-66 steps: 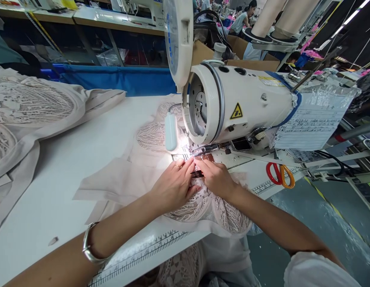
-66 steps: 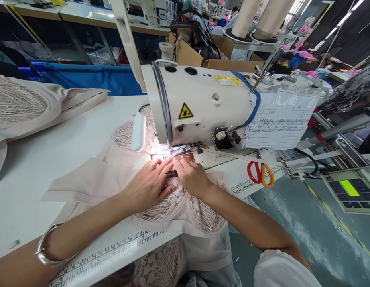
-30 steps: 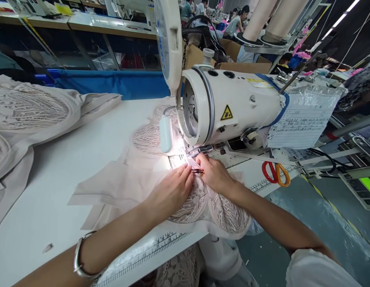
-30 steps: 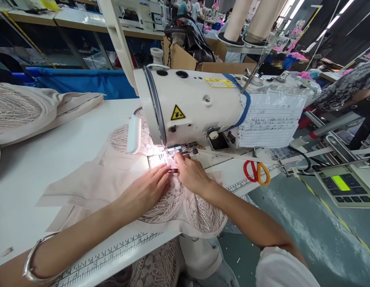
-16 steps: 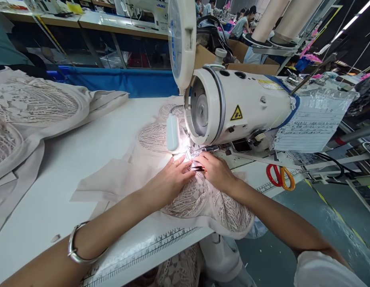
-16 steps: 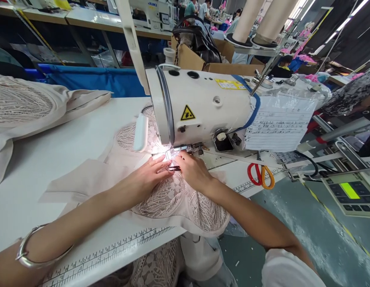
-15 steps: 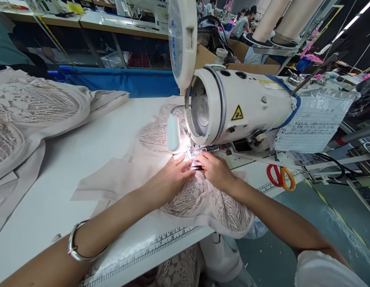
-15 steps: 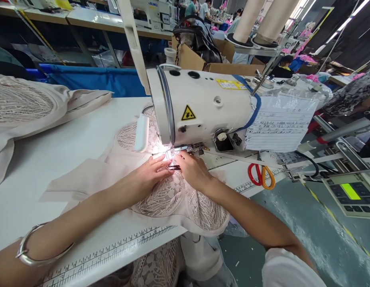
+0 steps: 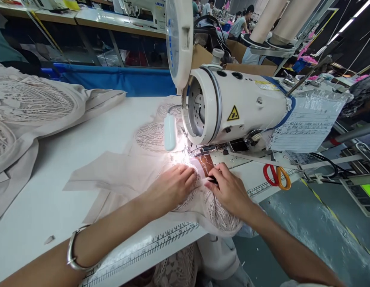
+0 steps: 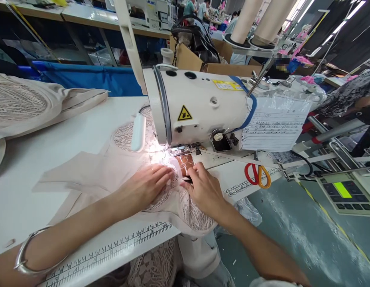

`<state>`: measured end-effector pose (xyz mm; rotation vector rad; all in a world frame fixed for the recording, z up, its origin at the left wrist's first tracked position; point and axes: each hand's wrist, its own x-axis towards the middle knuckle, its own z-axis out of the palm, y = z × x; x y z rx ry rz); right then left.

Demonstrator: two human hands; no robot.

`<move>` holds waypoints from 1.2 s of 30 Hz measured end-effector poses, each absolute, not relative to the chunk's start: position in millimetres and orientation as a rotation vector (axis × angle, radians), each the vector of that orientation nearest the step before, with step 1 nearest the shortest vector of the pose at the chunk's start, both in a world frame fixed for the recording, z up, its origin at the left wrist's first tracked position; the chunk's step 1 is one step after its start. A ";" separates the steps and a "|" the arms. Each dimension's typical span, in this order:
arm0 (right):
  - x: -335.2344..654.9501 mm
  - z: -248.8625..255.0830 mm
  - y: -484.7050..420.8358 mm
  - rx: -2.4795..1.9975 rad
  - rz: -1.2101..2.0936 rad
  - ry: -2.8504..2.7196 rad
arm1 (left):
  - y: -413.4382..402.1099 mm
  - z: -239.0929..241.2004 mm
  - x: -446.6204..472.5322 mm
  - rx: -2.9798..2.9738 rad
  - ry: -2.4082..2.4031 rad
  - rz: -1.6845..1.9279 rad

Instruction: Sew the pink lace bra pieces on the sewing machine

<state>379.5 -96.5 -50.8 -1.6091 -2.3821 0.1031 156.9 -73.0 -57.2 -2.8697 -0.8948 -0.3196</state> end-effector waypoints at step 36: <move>383.4 -50.4 -27.4 -1.292 0.193 -2.760 | -60.0 -62.3 144.3 -2.901 -0.961 -0.514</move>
